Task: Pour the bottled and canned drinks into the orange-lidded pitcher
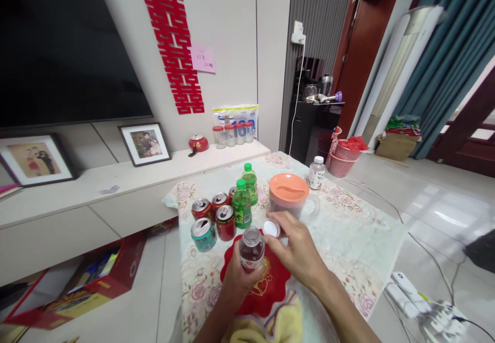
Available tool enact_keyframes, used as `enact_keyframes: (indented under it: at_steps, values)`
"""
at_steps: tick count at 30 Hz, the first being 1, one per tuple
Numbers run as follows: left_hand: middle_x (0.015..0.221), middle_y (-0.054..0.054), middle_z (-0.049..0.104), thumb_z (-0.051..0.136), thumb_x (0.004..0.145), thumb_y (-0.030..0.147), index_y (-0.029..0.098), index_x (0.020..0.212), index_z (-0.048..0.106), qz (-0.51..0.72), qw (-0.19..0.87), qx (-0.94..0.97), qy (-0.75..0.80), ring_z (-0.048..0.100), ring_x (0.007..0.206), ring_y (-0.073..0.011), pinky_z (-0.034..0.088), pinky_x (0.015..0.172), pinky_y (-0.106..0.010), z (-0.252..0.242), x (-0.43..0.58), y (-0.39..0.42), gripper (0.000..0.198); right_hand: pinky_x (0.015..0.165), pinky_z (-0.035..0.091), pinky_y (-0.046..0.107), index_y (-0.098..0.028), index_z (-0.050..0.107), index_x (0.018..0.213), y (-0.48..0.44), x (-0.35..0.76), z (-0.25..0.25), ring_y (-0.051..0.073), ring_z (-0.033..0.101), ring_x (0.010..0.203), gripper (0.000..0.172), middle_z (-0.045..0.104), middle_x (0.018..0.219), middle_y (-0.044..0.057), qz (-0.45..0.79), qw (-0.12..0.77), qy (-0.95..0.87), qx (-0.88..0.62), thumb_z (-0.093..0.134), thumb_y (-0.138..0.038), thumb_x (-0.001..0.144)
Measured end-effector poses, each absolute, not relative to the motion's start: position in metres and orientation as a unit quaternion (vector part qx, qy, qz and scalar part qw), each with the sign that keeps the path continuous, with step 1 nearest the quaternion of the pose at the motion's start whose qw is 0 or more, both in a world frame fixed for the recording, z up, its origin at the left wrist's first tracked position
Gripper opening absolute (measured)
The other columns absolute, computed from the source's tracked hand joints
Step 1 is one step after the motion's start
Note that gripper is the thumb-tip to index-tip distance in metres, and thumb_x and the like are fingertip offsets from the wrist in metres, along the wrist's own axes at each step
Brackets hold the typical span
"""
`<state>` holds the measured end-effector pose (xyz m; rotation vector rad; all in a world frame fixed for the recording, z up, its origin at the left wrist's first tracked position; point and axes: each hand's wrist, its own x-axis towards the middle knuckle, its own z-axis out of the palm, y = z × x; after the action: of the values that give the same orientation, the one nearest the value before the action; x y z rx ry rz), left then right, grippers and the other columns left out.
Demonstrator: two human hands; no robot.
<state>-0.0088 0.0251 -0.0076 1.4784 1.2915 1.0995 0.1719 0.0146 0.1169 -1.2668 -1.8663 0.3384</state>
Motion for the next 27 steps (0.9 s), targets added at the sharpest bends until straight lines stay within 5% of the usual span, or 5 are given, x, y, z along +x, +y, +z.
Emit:
enact_keyframes:
  at_steps: [5,12,19,27]
  values:
    - [0.114,-0.01,0.075,0.076,0.067,0.027,0.019,0.135,0.054,0.449,0.442,0.586,0.51,0.073,0.101,-0.0284,0.058,0.092,-0.042,-0.007,-0.008,0.024,0.072,0.09,0.061,0.044,-0.02,0.068,0.122,0.017,0.172,0.114,0.028,0.074,0.104,0.027,0.074,0.116,0.014,0.128,0.352,-0.783,-0.497,0.062,-0.024,0.096]
    - [0.106,-0.008,0.077,0.078,0.063,0.025,0.021,0.121,0.059,0.477,0.432,0.576,0.503,0.073,0.095,-0.0284,0.059,0.088,-0.041,-0.005,-0.007,0.024,0.061,0.092,0.061,0.045,-0.019,0.06,0.137,0.023,0.171,0.124,0.03,0.074,0.112,0.04,0.075,0.124,0.015,0.114,0.282,-0.825,-0.476,0.065,-0.025,0.098]
    - [0.106,-0.007,0.077,0.079,0.063,0.025,0.022,0.121,0.06,0.485,0.435,0.568,0.503,0.073,0.096,-0.0279,0.06,0.089,-0.039,-0.013,-0.005,0.023,0.06,0.08,0.06,0.044,-0.018,0.067,0.124,0.027,0.153,0.139,0.031,0.073,0.097,0.025,0.072,0.111,0.015,0.087,0.21,-0.86,-0.457,0.055,-0.021,0.103]
    - [0.114,-0.009,0.077,0.081,0.057,0.024,0.029,0.125,0.064,0.472,0.415,0.581,0.516,0.076,0.11,-0.0348,0.062,0.098,-0.042,-0.015,0.001,0.026,0.069,0.076,0.054,0.038,-0.024,0.071,0.106,0.026,0.13,0.153,0.027,0.068,0.097,0.032,0.067,0.106,0.008,0.086,0.109,-0.884,-0.447,0.053,0.0,0.093]
